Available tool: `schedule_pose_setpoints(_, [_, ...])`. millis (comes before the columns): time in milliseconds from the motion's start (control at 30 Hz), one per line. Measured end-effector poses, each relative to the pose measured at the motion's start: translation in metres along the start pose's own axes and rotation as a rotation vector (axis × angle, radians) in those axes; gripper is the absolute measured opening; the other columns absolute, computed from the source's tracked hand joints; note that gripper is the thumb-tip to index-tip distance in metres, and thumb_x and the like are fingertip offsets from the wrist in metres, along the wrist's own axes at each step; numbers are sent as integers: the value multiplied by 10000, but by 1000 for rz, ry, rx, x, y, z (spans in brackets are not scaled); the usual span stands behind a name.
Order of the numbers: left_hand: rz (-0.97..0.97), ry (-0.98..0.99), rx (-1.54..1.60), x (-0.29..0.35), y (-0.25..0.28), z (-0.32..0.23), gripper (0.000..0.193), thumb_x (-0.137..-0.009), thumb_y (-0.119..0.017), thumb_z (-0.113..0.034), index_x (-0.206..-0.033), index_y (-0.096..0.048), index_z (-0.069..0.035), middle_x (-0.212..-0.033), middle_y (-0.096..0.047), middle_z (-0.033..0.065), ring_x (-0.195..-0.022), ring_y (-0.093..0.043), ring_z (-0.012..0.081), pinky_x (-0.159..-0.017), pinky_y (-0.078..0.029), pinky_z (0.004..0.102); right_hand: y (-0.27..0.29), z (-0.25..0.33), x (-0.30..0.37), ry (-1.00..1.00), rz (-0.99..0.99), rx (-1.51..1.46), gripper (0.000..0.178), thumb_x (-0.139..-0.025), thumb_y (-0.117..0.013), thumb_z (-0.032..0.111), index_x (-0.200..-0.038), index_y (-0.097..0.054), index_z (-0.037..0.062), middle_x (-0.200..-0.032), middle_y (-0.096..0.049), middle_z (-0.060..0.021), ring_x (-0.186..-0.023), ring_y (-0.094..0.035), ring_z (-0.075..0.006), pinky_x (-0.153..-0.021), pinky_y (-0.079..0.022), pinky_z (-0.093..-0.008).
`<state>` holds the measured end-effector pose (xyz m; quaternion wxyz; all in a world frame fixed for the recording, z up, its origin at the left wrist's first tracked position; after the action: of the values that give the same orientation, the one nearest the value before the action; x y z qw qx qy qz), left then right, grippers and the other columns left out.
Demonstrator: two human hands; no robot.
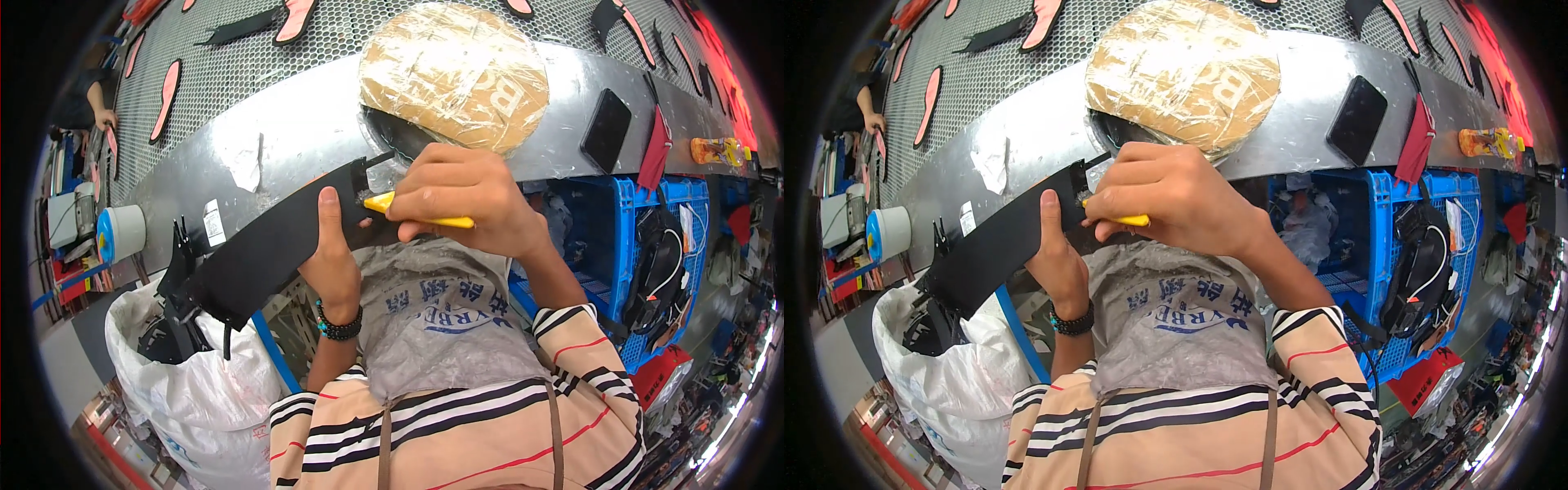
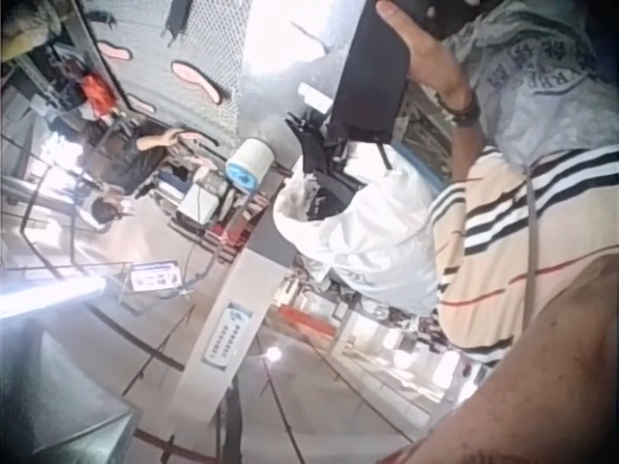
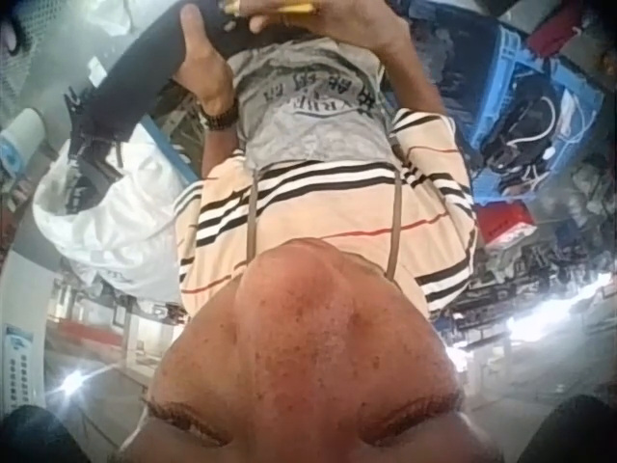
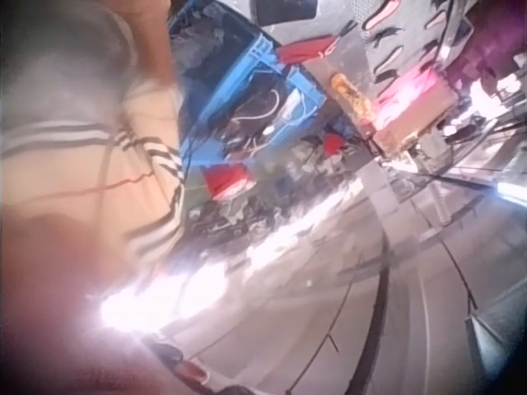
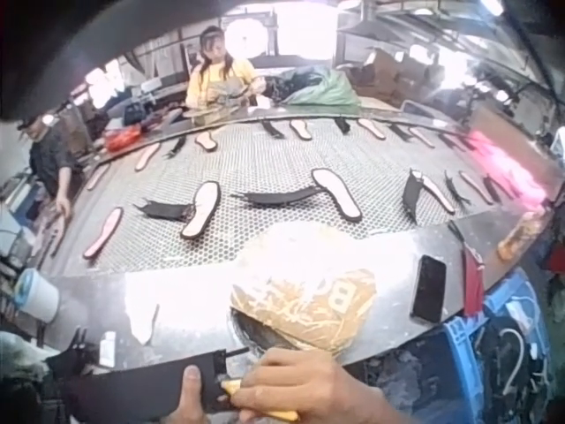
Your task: Applying glue to black shoe components using a yellow spreader tool.
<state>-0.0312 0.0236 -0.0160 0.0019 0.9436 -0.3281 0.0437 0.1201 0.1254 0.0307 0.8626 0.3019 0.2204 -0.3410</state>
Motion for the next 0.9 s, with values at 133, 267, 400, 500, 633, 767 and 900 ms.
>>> schedule_pose_setpoints(133, [16,-91,-56,-5,2,4,187,-989,-602,-134,-1026,-669,37,-894,-664,53,-719,-612,100,-559,-566,279,0,6,-3,38,117,30,234,-715,-818,146,-895,-704,50,-822,-674,-44,-783,-627,-242,-631,-503,-316])
schedule_pose_setpoints(267, [-5,-75,-3,-8,1,4,163,-986,-604,-122,-963,-671,24,-861,-657,52,-657,-593,97,-517,-542,263,0,9,-3,56,230,59,205,-731,-805,104,-898,-701,45,-857,-669,-45,-793,-626,-249,-629,-509,-314])
schedule_pose_setpoints(400, [-43,-37,82,-12,1,2,159,-990,-594,-113,-972,-655,32,-861,-659,68,-617,-600,112,-494,-536,258,15,12,-4,-50,-91,109,219,-732,-772,11,-929,-682,42,-875,-652,-69,-808,-639,-228,-671,-528,-315])
schedule_pose_setpoints(500, [-38,-1,122,-10,-5,0,114,-966,-622,-95,-1005,-635,12,-925,-668,79,-694,-644,134,-486,-529,262,4,16,4,-113,-287,-2,237,-768,-708,-74,-980,-670,24,-956,-659,-113,-818,-663,-233,-678,-536,-311])
schedule_pose_setpoints(633, [-80,-25,163,-8,-6,-3,182,-994,-586,-124,-1012,-643,48,-880,-668,96,-643,-632,140,-494,-543,262,-11,2,11,-70,-308,36,206,-837,-638,-75,-1018,-655,22,-971,-675,-126,-778,-666,-213,-652,-532,-292])
schedule_pose_setpoints(767, [-55,-9,177,-8,-2,2,202,-998,-574,-123,-1078,-632,53,-908,-671,108,-659,-641,150,-504,-549,272,-2,2,22,-268,-434,22,167,-872,-602,-81,-1002,-654,8,-934,-683,-138,-754,-663,-213,-658,-533,-296])
schedule_pose_setpoints(900, [-11,7,202,-2,-7,-1,214,-999,-561,-110,-1131,-618,49,-923,-673,114,-668,-643,152,-510,-548,276,-5,8,10,-205,-592,-55,167,-850,-637,-73,-992,-657,14,-913,-685,-131,-785,-659,-249,-698,-521,-317])
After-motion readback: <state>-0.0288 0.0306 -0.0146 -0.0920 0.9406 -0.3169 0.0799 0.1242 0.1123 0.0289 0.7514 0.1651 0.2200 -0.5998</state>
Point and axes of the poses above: each hand's wrist, its own x-axis away from the middle knuckle, its own y-axis out of the back of the hand, z = x × y, the point moved 4 cm from there along -x, towards the middle knuckle
